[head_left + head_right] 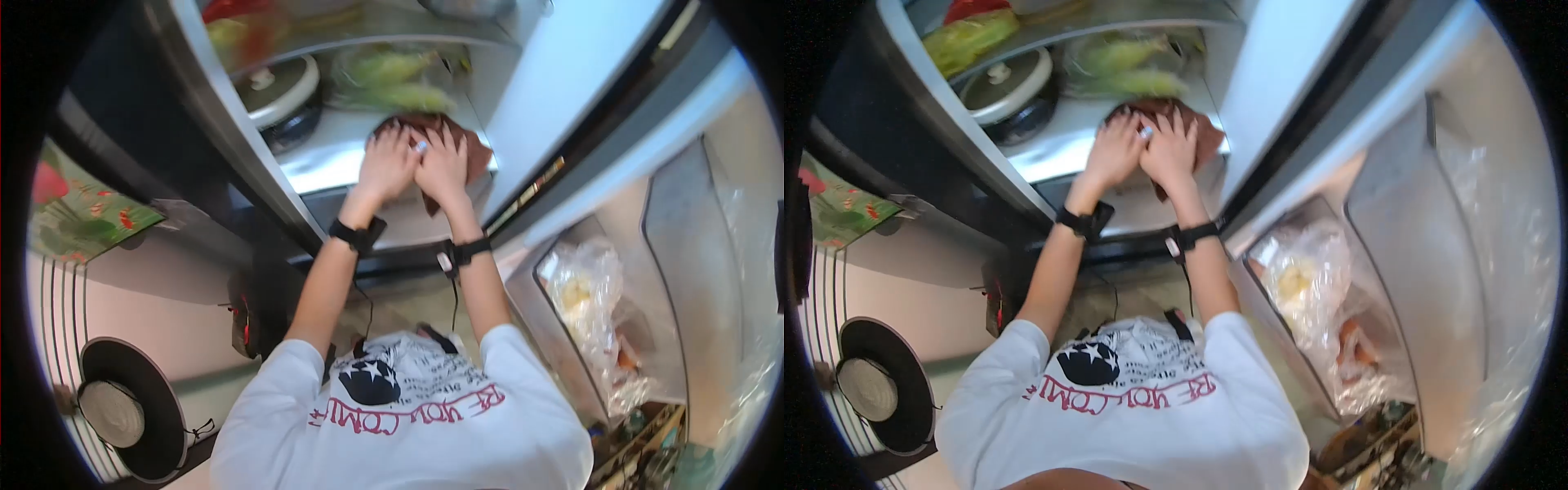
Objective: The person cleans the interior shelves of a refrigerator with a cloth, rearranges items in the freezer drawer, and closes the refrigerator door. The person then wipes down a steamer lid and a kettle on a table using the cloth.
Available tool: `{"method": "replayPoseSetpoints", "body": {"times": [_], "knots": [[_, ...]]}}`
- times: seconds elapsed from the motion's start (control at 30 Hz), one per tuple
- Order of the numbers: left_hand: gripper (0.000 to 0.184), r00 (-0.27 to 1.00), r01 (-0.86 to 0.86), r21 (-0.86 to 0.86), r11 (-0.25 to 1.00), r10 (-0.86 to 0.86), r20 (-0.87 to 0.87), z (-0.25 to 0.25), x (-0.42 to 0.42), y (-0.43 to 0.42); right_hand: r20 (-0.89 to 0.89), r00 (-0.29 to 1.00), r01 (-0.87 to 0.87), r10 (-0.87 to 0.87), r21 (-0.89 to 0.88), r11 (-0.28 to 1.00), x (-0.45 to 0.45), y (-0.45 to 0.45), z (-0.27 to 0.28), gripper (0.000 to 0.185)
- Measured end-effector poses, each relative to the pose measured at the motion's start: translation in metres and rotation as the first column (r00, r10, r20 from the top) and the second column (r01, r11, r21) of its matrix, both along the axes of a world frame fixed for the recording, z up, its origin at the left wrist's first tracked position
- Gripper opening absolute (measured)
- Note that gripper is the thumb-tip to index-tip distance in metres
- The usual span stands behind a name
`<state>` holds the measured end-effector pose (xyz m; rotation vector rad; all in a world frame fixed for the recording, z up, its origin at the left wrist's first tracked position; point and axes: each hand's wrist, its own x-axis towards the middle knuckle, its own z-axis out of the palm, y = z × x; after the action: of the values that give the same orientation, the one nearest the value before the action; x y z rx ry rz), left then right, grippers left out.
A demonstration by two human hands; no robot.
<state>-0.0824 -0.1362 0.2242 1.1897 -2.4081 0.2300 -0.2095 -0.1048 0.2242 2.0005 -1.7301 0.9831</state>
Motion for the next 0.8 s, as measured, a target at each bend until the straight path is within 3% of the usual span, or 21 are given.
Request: {"method": "replayPoseSetpoints", "body": {"times": [0.07,0.1,0.2,0.47,0.53,0.6,0.67,0.8], "knots": [[0.053,0.987,-0.02,0.063,0.998,0.029,-0.156,0.014,-0.002,0.013,0.03,1.0,0.006,-0.006,-0.017,1.0,0.0,0.001,-0.002,0.04],[0.053,0.987,-0.018,-0.024,1.0,0.014,-0.157,0.012,-0.001,0.015,0.056,0.998,-0.007,0.008,-0.023,1.0,0.0,0.002,-0.005,0.041],[0.055,0.975,0.014,-0.052,0.999,-0.026,-0.222,0.009,0.002,0.028,0.066,0.998,-0.002,0.003,-0.011,1.0,0.004,0.01,-0.01,0.043],[0.055,0.974,-0.063,-0.113,0.992,0.036,-0.223,0.0,0.002,0.042,0.075,0.993,-0.08,0.086,-0.08,0.994,0.001,0.022,-0.009,0.041],[0.057,0.984,-0.011,-0.185,0.983,-0.022,-0.179,-0.003,0.001,0.022,0.018,0.996,-0.085,0.087,-0.098,0.992,-0.003,0.008,-0.01,0.04],[0.06,0.991,0.0,-0.104,0.995,-0.014,-0.135,-0.003,0.0,0.009,-0.001,0.997,-0.08,0.08,-0.047,0.996,-0.006,0.003,-0.009,0.04],[0.062,0.998,-0.006,-0.139,0.99,-0.003,-0.064,-0.006,0.002,0.002,-0.012,0.998,-0.069,0.068,-0.082,0.994,-0.007,-0.002,-0.015,0.04],[0.066,0.987,-0.037,-0.104,0.994,0.02,-0.158,0.003,0.004,0.025,0.017,0.997,-0.068,0.069,-0.087,0.994,-0.001,0.014,-0.01,0.04]]}}
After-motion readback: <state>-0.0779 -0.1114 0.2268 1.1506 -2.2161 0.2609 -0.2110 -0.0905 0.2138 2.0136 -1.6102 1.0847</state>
